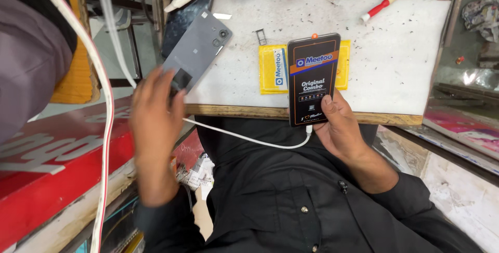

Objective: The person works on a disassembled smartphone placed on a yellow tray, handling the back cover and a white cable. They peel a protective film from the back cover and later pick up a Meetoo phone, interacting with its screen.

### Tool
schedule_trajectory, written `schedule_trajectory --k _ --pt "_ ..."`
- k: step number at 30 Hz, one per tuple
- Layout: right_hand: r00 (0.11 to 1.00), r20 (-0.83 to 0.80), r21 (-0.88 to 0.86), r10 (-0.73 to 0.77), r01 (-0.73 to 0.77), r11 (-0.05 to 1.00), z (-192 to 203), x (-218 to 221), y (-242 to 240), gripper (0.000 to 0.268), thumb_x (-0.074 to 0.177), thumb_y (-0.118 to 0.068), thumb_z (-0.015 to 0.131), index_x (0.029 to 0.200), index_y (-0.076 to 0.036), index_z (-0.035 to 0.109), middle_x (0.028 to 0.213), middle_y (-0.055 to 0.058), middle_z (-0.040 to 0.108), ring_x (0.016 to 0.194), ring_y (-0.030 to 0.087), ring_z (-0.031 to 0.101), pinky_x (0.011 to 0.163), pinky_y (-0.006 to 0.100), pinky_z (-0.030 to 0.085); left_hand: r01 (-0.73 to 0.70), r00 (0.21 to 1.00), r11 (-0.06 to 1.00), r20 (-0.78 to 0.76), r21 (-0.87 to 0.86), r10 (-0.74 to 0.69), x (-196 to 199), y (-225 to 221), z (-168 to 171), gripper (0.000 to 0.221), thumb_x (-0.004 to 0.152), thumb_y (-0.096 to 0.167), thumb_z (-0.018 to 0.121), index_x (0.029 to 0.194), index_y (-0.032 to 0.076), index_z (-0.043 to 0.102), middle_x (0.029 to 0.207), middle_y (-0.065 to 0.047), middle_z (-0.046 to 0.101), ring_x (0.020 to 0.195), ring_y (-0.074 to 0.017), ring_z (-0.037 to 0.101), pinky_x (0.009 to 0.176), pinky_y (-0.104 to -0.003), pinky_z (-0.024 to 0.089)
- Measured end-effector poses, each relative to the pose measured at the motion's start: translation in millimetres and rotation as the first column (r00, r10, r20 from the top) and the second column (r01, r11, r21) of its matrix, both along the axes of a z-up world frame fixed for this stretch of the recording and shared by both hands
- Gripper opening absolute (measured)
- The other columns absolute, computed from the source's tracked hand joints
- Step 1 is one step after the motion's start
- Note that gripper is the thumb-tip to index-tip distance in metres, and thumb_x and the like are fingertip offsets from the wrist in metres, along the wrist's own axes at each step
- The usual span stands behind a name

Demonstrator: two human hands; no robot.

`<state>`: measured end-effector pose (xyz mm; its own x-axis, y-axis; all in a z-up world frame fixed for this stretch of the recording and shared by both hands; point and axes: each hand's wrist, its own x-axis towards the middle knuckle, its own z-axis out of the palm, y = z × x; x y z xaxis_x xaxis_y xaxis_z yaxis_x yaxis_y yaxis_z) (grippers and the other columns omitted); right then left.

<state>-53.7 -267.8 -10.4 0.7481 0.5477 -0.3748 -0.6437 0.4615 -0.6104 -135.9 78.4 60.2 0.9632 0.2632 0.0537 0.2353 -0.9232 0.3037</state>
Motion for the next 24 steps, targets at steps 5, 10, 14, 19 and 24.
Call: schedule_trajectory --k 5,10,14,19,24 --pt "0.999 0.042 -0.028 -0.011 0.012 1.0 5.4 -4.5 0.7 0.052 0.11 -0.031 0.055 0.151 -0.001 0.042 0.132 0.013 0.065 0.118 0.027 0.067 0.104 0.044 0.055 0.06 0.998 0.995 0.027 0.086 -0.062 42.6 -6.3 -38.5 0.069 0.082 0.024 0.086 0.142 0.004 0.058 0.15 -0.03 0.044 0.138 -0.0498 0.041 0.111 -0.056 0.042" --pt "0.998 -0.004 -0.024 -0.062 0.062 0.998 2.7 -12.9 -8.6 0.054 0.107 -0.031 0.054 0.152 -0.003 0.04 0.133 0.013 0.063 0.118 0.026 0.066 0.103 0.043 0.055 0.03 0.999 0.996 0.02 0.084 -0.032 45.1 -10.2 -21.9 0.07 0.082 0.016 0.085 0.146 0.005 0.057 0.149 -0.025 0.049 0.134 -0.0452 0.047 0.114 -0.057 0.043" --pt "0.999 0.029 0.039 -0.032 0.031 0.999 -0.8 -20.2 -14.0 0.053 0.109 -0.031 0.053 0.152 -0.003 0.04 0.133 0.015 0.063 0.12 0.028 0.066 0.104 0.044 0.054 0.228 0.969 0.956 0.143 -0.183 -0.204 75.8 -46.6 15.9 0.066 0.084 0.02 0.084 0.143 0.008 0.058 0.152 -0.023 0.051 0.134 -0.0443 0.054 0.112 -0.054 0.046" --pt "0.997 0.072 0.019 -0.033 0.031 0.999 0.9 -22.9 -9.0 0.048 0.109 -0.031 0.051 0.147 -0.002 0.041 0.134 0.016 0.063 0.12 0.032 0.067 0.104 0.049 0.055 0.322 0.808 0.939 0.483 0.117 -0.337 168.9 -95.9 22.2 0.065 0.093 0.036 0.087 0.139 0.003 0.056 0.141 -0.024 0.054 0.129 -0.0465 0.056 0.108 -0.05 0.049" --pt "0.979 0.096 -0.013 -0.178 0.18 0.984 10.9 -14.8 -0.1 0.051 0.11 -0.03 0.051 0.152 -0.004 0.04 0.136 0.01 0.061 0.125 0.024 0.061 0.109 0.044 0.05 0.261 0.94 0.682 0.34 -0.683 -0.02 128.1 -124.9 8.1 0.049 0.105 0.014 0.075 0.148 0.004 0.052 0.137 -0.011 0.067 0.12 -0.0226 0.069 0.109 -0.036 0.057"
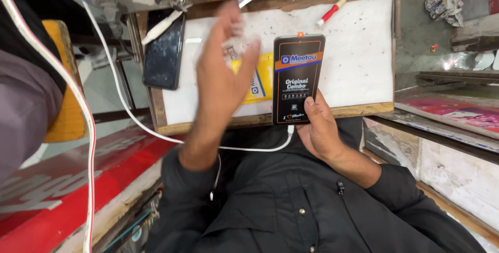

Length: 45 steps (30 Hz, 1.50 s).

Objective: The person works on a disassembled smartphone placed on a yellow tray, handling the back cover and a white cable. They peel a protective film from the back cover and later pick up a Meetoo phone, interacting with its screen.

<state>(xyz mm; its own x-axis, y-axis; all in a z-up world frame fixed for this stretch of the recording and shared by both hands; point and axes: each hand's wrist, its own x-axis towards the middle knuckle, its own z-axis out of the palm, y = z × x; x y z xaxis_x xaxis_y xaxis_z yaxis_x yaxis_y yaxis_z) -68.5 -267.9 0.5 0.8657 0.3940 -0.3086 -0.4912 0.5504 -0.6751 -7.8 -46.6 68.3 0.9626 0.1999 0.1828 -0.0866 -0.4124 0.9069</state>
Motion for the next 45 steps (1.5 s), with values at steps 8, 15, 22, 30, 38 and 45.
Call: schedule_trajectory --k 8,15,22,30,38,45 --pt "0.928 0.306 -0.421 0.211 -0.067 0.904 -5.0 18.5 8.0 0.042 0.116 -0.029 0.047 0.146 0.001 0.053 0.133 0.01 0.063 0.124 0.017 0.057 0.111 0.035 0.046 0.037 0.947 0.585 -0.158 -0.81 -0.279 -50.1 -23.2 -65.8 0.029 0.104 0.005 0.067 0.13 -0.003 0.058 0.12 -0.01 0.069 0.111 -0.0141 0.065 0.101 -0.03 0.053" --pt "0.979 0.134 -0.228 0.157 -0.123 0.966 -2.5 50.2 3.7 0.052 0.109 -0.038 0.046 0.142 0.001 0.052 0.135 0.008 0.062 0.125 0.017 0.058 0.109 0.035 0.046 -0.02 0.923 0.467 -0.195 -0.884 -0.331 -58.6 -3.7 -73.5 0.027 0.102 0.004 0.067 0.127 -0.002 0.059 0.117 -0.009 0.071 0.108 -0.0135 0.066 0.099 -0.029 0.054" --pt "0.979 -0.009 -0.056 0.204 -0.204 0.977 -17.2 56.9 -6.0 0.039 0.103 -0.029 0.071 0.13 0.0 0.065 0.118 0.006 0.07 0.109 0.015 0.063 0.098 0.035 0.05 -0.002 0.908 0.496 -0.21 -0.868 -0.363 -53.8 -6.5 -64.1 0.029 0.102 0.004 0.067 0.129 -0.004 0.06 0.116 -0.01 0.071 0.106 -0.0132 0.068 0.098 -0.029 0.056" --pt "0.957 -0.021 0.054 0.288 -0.286 0.957 -17.5 68.9 -8.0 0.036 0.1 -0.027 0.074 0.125 -0.003 0.066 0.12 0.008 0.071 0.115 0.018 0.065 0.105 0.037 0.051 0.057 0.9 0.555 -0.197 -0.83 -0.388 -50.6 -1.0 -46.7 0.032 0.103 0.006 0.064 0.132 -0.004 0.058 0.117 -0.011 0.071 0.104 -0.0115 0.069 0.094 -0.027 0.058" --pt "0.953 0.195 -0.207 0.233 -0.192 0.959 1.1 78.1 -0.9 0.037 0.102 -0.019 0.068 0.133 0.0 0.058 0.123 0.009 0.07 0.116 0.016 0.065 0.106 0.035 0.051 0.098 0.903 0.606 -0.186 -0.789 -0.387 -44.4 8.0 -56.8 0.03 0.104 0.008 0.066 0.13 -0.005 0.058 0.117 -0.013 0.071 0.105 -0.014 0.07 0.094 -0.03 0.06" --pt "0.973 0.183 -0.229 0.139 -0.095 0.969 6.0 77.4 6.4 0.027 0.105 -0.006 0.064 0.129 0.005 0.059 0.118 0.012 0.071 0.11 0.015 0.067 0.104 0.03 0.053 0.109 0.868 0.229 -0.02 -0.967 -0.496 -36.1 1.3 -84.7 0.073 0.104 0.051 0.056 0.154 0.002 0.037 0.142 -0.012 0.059 0.131 -0.0201 0.062 0.111 -0.04 0.054"
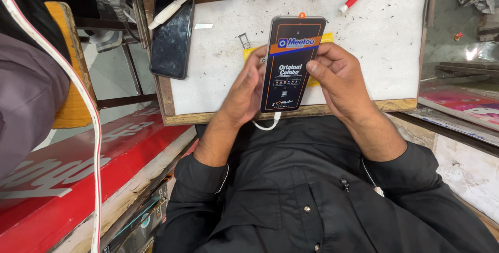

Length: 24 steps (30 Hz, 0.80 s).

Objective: The person works on a disassembled smartphone placed on a yellow tray, handling the back cover and a white cable. They peel a protective film from the back cover and later pick up a Meetoo phone, interacting with its screen.

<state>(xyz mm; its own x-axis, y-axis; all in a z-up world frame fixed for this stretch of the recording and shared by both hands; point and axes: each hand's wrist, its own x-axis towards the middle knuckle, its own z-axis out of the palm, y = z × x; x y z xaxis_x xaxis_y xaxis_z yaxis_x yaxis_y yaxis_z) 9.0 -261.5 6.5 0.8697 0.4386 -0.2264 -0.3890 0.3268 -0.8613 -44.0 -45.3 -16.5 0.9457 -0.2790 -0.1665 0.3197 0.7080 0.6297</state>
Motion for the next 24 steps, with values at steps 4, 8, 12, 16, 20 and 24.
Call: schedule_trajectory --k 4,8,12,16,20,24 --pt "1.0 -0.006 -0.017 -0.006 0.006 1.0 -0.1 -1.3 0.8 0.024 0.106 -0.005 0.062 0.128 0.005 0.058 0.11 0.011 0.072 0.099 0.014 0.066 0.093 0.03 0.054 0.2 0.978 0.948 0.115 -0.246 -0.176 -4.2 -9.2 -12.3 0.083 0.102 0.067 0.043 0.157 0.006 0.035 0.141 -0.017 0.06 0.126 -0.0323 0.067 0.107 -0.05 0.058" --pt "0.999 0.01 0.055 0.041 -0.042 0.998 3.5 -6.6 3.4 0.038 0.113 -0.006 0.06 0.146 0.004 0.044 0.121 0.016 0.064 0.091 0.016 0.061 0.08 0.03 0.053 0.19 0.982 0.932 0.046 -0.31 -0.185 -4.8 -12.5 -18.5 0.082 0.11 0.067 0.037 0.153 -0.003 0.043 0.133 -0.024 0.062 0.121 -0.0319 0.067 0.102 -0.05 0.058" --pt "0.976 0.191 -0.117 0.104 -0.083 0.99 8.9 -29.3 11.4 0.085 0.1 0.001 0.065 0.166 -0.009 0.012 0.152 0.015 0.043 0.116 0.013 0.052 0.104 0.028 0.048 0.104 0.994 0.961 0.049 -0.258 -0.095 -2.5 -13.4 -17.5 0.082 0.111 0.066 0.033 0.152 -0.003 0.043 0.137 -0.022 0.059 0.118 -0.029 0.067 0.099 -0.046 0.059" --pt "0.955 0.24 -0.198 0.174 -0.128 0.972 5.2 -42.2 18.2 0.107 0.092 0.007 0.069 0.169 -0.014 -0.002 0.157 0.014 0.037 0.13 0.015 0.051 0.106 0.029 0.05 0.081 0.996 0.962 0.056 -0.262 -0.068 -2.8 -15.9 -12.6 0.083 0.11 0.066 0.033 0.155 -0.002 0.043 0.141 -0.022 0.058 0.115 -0.0274 0.067 0.097 -0.044 0.06" --pt "0.945 0.296 -0.261 0.138 -0.059 0.964 -4.9 -42.7 22.2 0.107 0.091 0.008 0.07 0.169 -0.014 -0.001 0.15 0.014 0.044 0.125 0.015 0.054 0.105 0.03 0.051 0.068 0.997 0.965 0.04 -0.252 -0.06 -2.1 -18.7 -9.2 0.083 0.109 0.066 0.033 0.155 -0.002 0.041 0.141 -0.021 0.057 0.116 -0.0261 0.067 0.097 -0.043 0.06" --pt "0.942 0.301 -0.228 0.146 -0.078 0.971 -7.9 -42.6 18.8 0.098 0.096 0.008 0.065 0.168 -0.012 0.0 0.15 0.014 0.044 0.129 0.014 0.054 0.112 0.03 0.049 0.061 0.997 0.967 0.063 -0.248 -0.047 -2.5 -18.7 -9.6 0.083 0.111 0.066 0.032 0.152 -0.005 0.042 0.137 -0.023 0.059 0.115 -0.0264 0.068 0.096 -0.043 0.061"
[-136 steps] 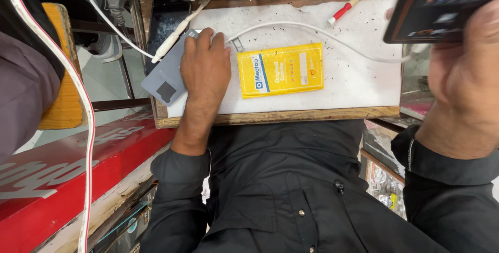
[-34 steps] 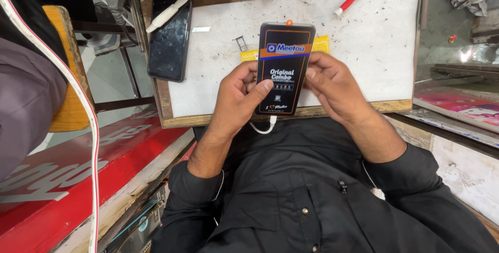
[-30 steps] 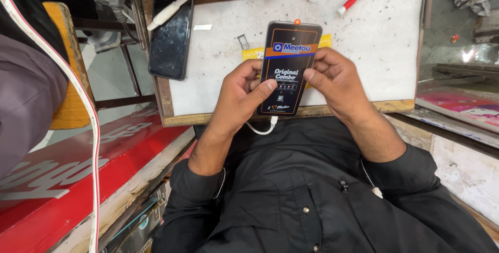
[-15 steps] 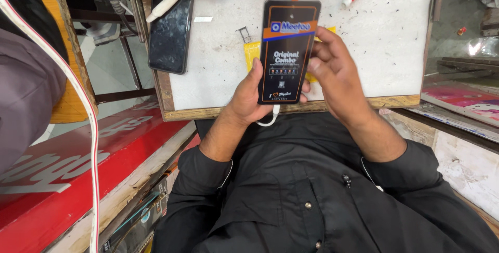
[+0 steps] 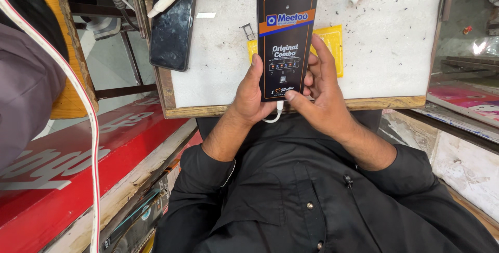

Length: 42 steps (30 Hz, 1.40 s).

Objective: The person works on a disassembled smartphone placed on a yellow tray, handling the back cover and a white cable. They peel a protective film from the back cover and later pick up a Meetoo phone, interacting with its screen.

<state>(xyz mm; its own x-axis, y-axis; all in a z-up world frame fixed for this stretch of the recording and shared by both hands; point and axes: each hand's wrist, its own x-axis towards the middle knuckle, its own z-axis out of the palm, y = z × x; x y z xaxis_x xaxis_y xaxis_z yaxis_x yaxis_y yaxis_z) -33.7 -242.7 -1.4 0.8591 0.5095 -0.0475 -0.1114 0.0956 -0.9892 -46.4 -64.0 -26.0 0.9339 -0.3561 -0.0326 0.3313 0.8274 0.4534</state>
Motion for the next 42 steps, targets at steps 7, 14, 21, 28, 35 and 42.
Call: schedule_trajectory --k 7,14,21,28,35,42 --pt "0.998 0.042 -0.085 -0.041 0.044 0.995 -3.0 -1.7 2.4 0.102 0.092 0.006 0.067 0.168 -0.011 0.001 0.146 0.013 0.046 0.117 0.012 0.054 0.099 0.029 0.05 -0.017 1.0 1.0 -0.006 0.016 0.017 -1.4 -2.8 -2.2 0.082 0.11 0.065 0.033 0.153 -0.004 0.044 0.135 -0.021 0.06 0.112 -0.026 0.068 0.095 -0.043 0.061" --pt "1.0 -0.028 0.074 -0.008 0.01 0.997 -5.0 -5.7 -6.8 0.085 0.102 0.006 0.055 0.17 -0.01 0.007 0.151 0.009 0.038 0.106 0.008 0.043 0.108 0.026 0.043 -0.024 1.0 1.0 0.001 0.015 0.024 -3.8 -1.2 0.6 0.082 0.11 0.067 0.032 0.148 -0.005 0.046 0.132 -0.021 0.062 0.115 -0.0253 0.068 0.098 -0.042 0.06" --pt "0.99 0.129 0.01 -0.053 0.053 0.999 -1.6 -7.7 -10.1 0.075 0.107 0.003 0.052 0.169 -0.009 0.012 0.171 0.016 0.024 0.14 0.019 0.045 0.117 0.035 0.047 -0.081 0.997 0.997 -0.017 0.003 0.081 -4.8 -2.5 2.0 0.08 0.11 0.066 0.033 0.155 0.0 0.044 0.136 -0.021 0.061 0.113 -0.0261 0.068 0.095 -0.043 0.061" --pt "0.784 0.621 -0.423 0.005 0.33 0.844 4.9 -12.3 -17.1 0.064 0.102 -0.01 0.066 0.158 -0.016 0.036 0.169 0.018 0.03 0.16 0.039 0.035 0.126 0.051 0.035 -0.092 0.995 0.995 -0.04 -0.041 0.09 -7.4 -1.1 3.7 0.081 0.108 0.066 0.034 0.157 0.002 0.042 0.14 -0.021 0.06 0.115 -0.0278 0.067 0.098 -0.046 0.059" --pt "0.541 0.812 -0.492 0.219 0.432 0.756 -6.4 -25.8 2.8 0.062 0.109 -0.046 0.063 0.156 -0.011 0.042 0.172 0.012 0.026 0.159 0.051 0.006 0.131 0.068 0.01 -0.185 0.98 0.978 -0.055 0.098 0.191 -10.6 -8.9 9.1 0.082 0.11 0.067 0.034 0.158 0.001 0.041 0.144 -0.02 0.056 0.126 -0.0264 0.062 0.111 -0.044 0.052" --pt "0.581 0.745 -0.623 0.329 0.426 0.656 -6.0 -23.5 16.8 0.071 0.108 -0.063 0.05 0.158 -0.012 0.049 0.169 0.012 0.033 0.156 0.051 0.001 0.125 0.07 0.0 -0.202 0.979 0.973 0.007 0.115 0.203 -10.3 -7.6 15.8 0.085 0.107 0.069 0.038 0.156 0.0 0.043 0.145 -0.019 0.056 0.12 -0.0259 0.062 0.105 -0.043 0.055"
